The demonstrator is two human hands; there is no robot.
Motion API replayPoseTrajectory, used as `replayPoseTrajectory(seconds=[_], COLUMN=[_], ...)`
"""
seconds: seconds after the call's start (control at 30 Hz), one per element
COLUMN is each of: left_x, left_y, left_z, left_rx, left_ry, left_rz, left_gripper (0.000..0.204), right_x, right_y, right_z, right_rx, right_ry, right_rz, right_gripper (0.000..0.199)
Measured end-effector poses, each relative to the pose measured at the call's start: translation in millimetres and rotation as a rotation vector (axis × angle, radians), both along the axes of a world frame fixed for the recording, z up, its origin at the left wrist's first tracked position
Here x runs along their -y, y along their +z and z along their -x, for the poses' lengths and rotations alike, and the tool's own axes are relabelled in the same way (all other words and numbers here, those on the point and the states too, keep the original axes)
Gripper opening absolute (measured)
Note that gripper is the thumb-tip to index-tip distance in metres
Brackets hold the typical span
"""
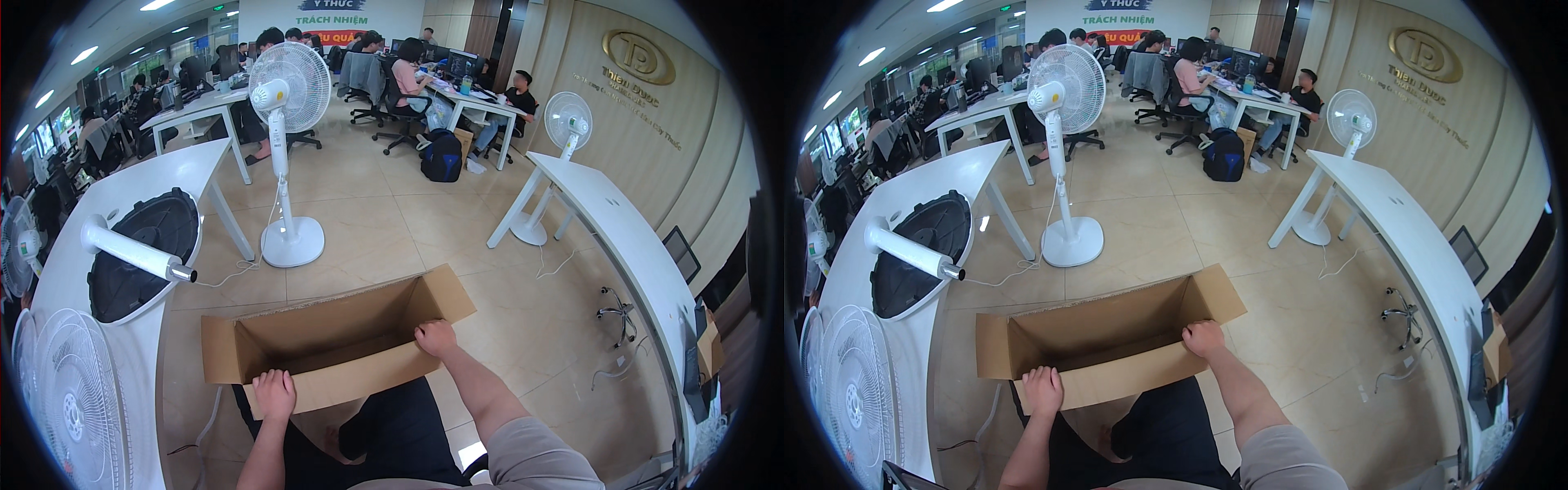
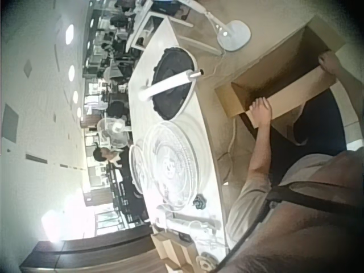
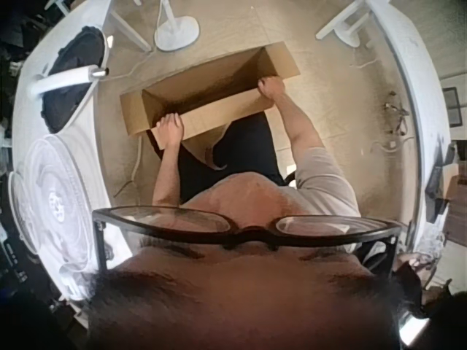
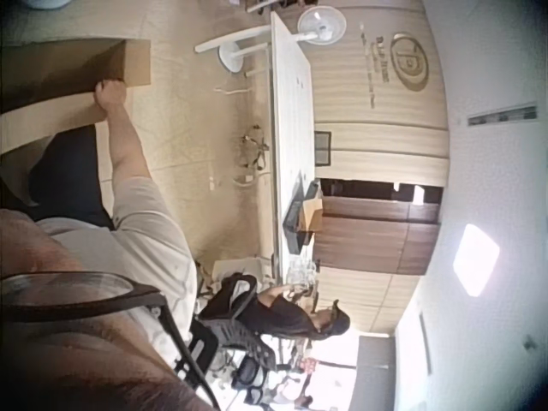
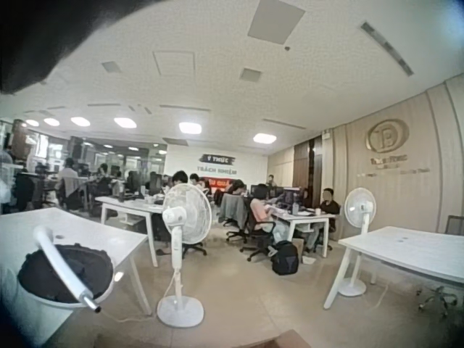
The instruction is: Disassemble the components of a floor-standing electric fan, including the cage, blade, motor unit, and base.
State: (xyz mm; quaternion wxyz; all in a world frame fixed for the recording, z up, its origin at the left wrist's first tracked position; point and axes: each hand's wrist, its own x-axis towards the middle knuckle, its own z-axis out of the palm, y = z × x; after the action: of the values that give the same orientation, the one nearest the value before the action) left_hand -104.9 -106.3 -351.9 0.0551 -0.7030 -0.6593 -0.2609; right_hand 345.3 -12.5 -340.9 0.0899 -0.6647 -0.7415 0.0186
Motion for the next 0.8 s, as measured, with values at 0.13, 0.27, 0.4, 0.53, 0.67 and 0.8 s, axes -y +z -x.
replayPoseTrajectory(seconds=[0.13, 0.27, 0.4, 0.53, 0.67, 0.8], left_x=[2.9, -0.2, 0.9, 0.3, 3.0, 6.5], left_y=[-3.3, -2.6, 0.0, -1.5, 0.3, -6.2], left_z=[0.3, 1.0, 1.3, 1.2, 5.0, 3.1], left_rx=[0.014, 0.005, 0.002, 0.001, 0.001, 0.004], left_ry=[0.013, 0.016, 0.001, 0.017, 0.018, 0.013], left_rz=[-0.003, -0.012, -0.024, -0.022, -0.025, -0.027], left_gripper=[0.027, 0.026, 0.025, 0.025, 0.026, 0.027], right_x=[-2.2, -7.7, -7.4, -11.8, -13.2, -6.3], right_y=[9.6, 10.2, 10.4, 0.8, 1.0, -2.4], right_z=[8.4, 10.0, 10.4, 6.2, 9.3, 4.7], right_rx=[0.029, 0.028, 0.039, 0.069, 0.08, 0.105], right_ry=[-0.089, -0.121, -0.119, -0.097, -0.057, -0.062], right_rz=[0.191, 0.252, 0.253, 0.255, 0.258, 0.263], right_gripper=[0.045, 0.045, 0.046, 0.048, 0.049, 0.05])
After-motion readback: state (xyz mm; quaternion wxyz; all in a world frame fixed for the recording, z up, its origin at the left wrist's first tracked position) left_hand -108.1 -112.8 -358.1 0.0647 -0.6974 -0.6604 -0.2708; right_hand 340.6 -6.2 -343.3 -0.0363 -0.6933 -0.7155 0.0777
